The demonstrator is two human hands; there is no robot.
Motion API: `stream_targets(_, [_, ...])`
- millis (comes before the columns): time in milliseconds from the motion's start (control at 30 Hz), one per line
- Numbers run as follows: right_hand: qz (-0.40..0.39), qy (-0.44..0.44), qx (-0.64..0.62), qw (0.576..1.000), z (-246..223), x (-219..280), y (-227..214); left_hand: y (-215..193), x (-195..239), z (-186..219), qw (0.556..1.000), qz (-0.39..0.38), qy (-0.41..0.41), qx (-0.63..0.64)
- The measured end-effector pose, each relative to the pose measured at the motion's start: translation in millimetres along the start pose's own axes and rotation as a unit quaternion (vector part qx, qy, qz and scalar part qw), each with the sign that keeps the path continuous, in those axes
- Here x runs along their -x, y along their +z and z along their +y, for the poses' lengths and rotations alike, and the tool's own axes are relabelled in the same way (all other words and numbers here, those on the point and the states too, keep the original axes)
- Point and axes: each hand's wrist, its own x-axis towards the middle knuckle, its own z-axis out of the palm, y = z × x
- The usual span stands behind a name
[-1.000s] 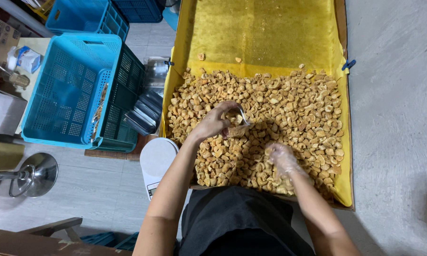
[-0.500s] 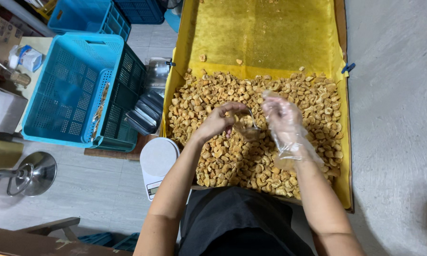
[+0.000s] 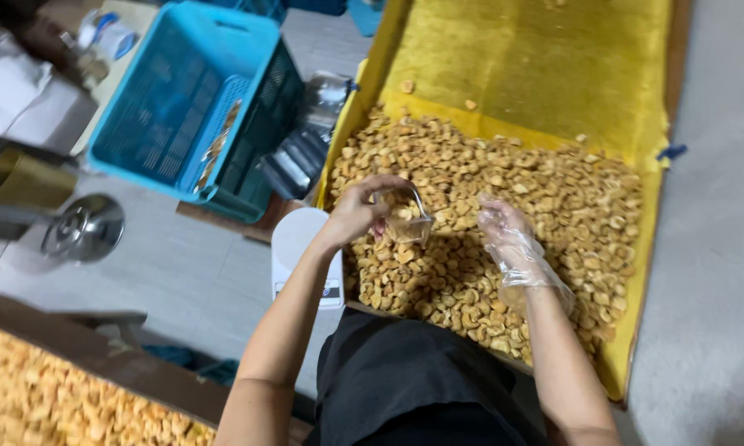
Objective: The person fills small silver and clear plastic bags with snacks by hand and using a small scoop, weighs each bag on a digital scale, and places the filled bags into a blue crate.
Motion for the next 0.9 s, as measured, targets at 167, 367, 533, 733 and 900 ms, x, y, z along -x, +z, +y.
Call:
stream_targets(167, [-0.081, 0.066, -0.043, 0.994, 14, -23, 24, -45, 60, 10, 0.993, 0.113, 0.022, 0.031])
stream_targets(367, [-0.188, 0.042, -0.046, 0.98, 8, -40, 81, -77, 106, -6, 0.958, 0.272, 0.032, 0.087])
stream_targets(533, [-0.254, 0.024, -0.077, 0.964, -16, -34, 110, -88, 119, -34, 0.938, 0.333, 0.06, 0.071])
stream_targets(733, [-0.244, 0.052, -0.013, 0.968, -29, -24, 114, -93, 127, -43, 0.934, 0.345, 0.064, 0.073])
stream_targets(900, [-0.251, 0.058, -0.038, 0.966, -27, -22, 111, -90, 139, -17, 0.943, 0.329, 0.044, -0.028])
